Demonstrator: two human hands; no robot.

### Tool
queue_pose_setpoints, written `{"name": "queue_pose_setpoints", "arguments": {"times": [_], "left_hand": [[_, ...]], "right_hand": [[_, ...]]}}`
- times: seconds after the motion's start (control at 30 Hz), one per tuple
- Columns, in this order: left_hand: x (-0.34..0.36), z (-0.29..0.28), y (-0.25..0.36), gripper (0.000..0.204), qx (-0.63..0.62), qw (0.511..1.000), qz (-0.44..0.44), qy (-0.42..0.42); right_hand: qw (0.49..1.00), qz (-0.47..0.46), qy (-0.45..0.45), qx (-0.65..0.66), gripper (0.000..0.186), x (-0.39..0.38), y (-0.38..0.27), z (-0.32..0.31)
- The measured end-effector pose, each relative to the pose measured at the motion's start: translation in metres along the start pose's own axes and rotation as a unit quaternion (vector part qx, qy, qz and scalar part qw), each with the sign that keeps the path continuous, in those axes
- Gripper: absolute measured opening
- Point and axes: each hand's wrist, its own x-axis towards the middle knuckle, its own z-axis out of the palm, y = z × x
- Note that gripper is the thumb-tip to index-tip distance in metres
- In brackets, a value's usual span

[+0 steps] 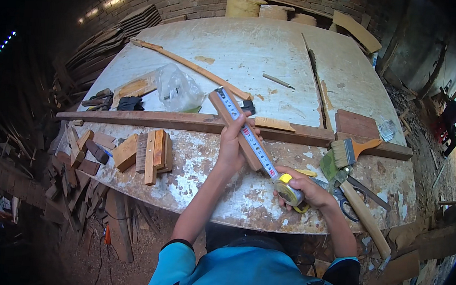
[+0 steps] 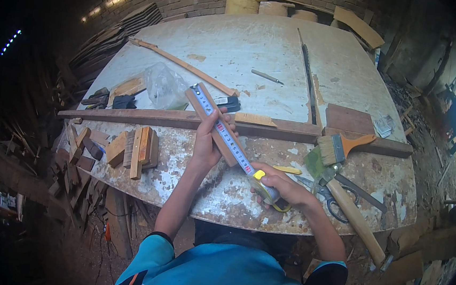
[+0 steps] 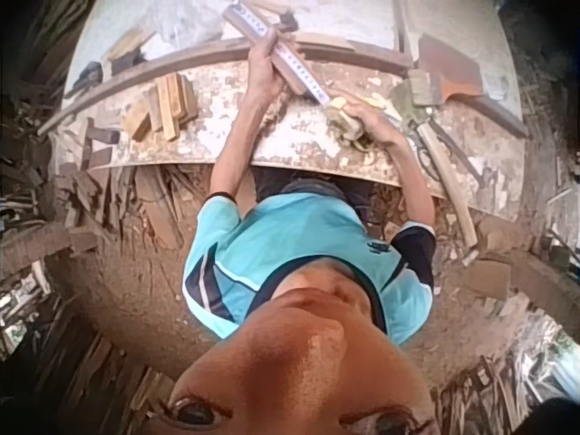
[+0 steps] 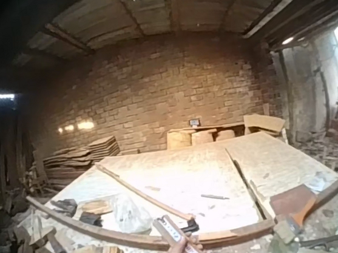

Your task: The person sands and measures wooden planks, then applies adhesive or finish to them with a brush.

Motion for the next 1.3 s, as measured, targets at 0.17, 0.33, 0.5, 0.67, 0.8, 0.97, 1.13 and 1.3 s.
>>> {"name": "queue_pose_setpoints", "arguments": {"times": [0.17, 0.33, 0.5, 0.67, 0.8, 0.97, 1.13, 1.3], "left_hand": [[0.004, -0.009, 0.022, 0.05, 0.119, 0.991, -0.066, -0.005], [0.008, -0.037, 0.053, 0.076, 0.231, 0.971, -0.069, 0.009], [0.002, -0.057, 0.077, 0.083, 0.364, 0.93, -0.046, 0.016], [-0.004, -0.057, 0.079, 0.087, 0.451, 0.889, -0.069, 0.034], [-0.003, -0.054, 0.077, 0.075, 0.422, 0.904, -0.056, 0.029], [-0.001, -0.057, 0.081, 0.052, 0.482, 0.872, -0.086, -0.032], [-0.002, -0.058, 0.079, 0.053, 0.452, 0.888, -0.084, -0.017], [0.001, -0.059, 0.079, 0.055, 0.46, 0.885, -0.061, -0.018]], "right_hand": [[0.991, -0.018, 0.044, 0.126, 0.07, -0.007, 0.0, -0.008], [0.994, -0.055, 0.052, 0.076, 0.07, -0.019, -0.011, -0.016], [0.999, 0.015, 0.037, -0.02, 0.068, -0.021, -0.016, -0.019], [0.998, 0.035, 0.008, -0.05, 0.055, -0.018, -0.013, -0.02], [0.997, 0.047, 0.017, -0.051, 0.055, -0.018, -0.012, -0.021], [0.996, 0.045, 0.04, -0.065, 0.067, -0.017, -0.012, -0.022], [0.996, 0.051, 0.045, -0.065, 0.068, -0.019, -0.014, -0.023], [0.997, 0.053, 0.033, -0.033, 0.07, -0.022, -0.015, -0.025]]}}
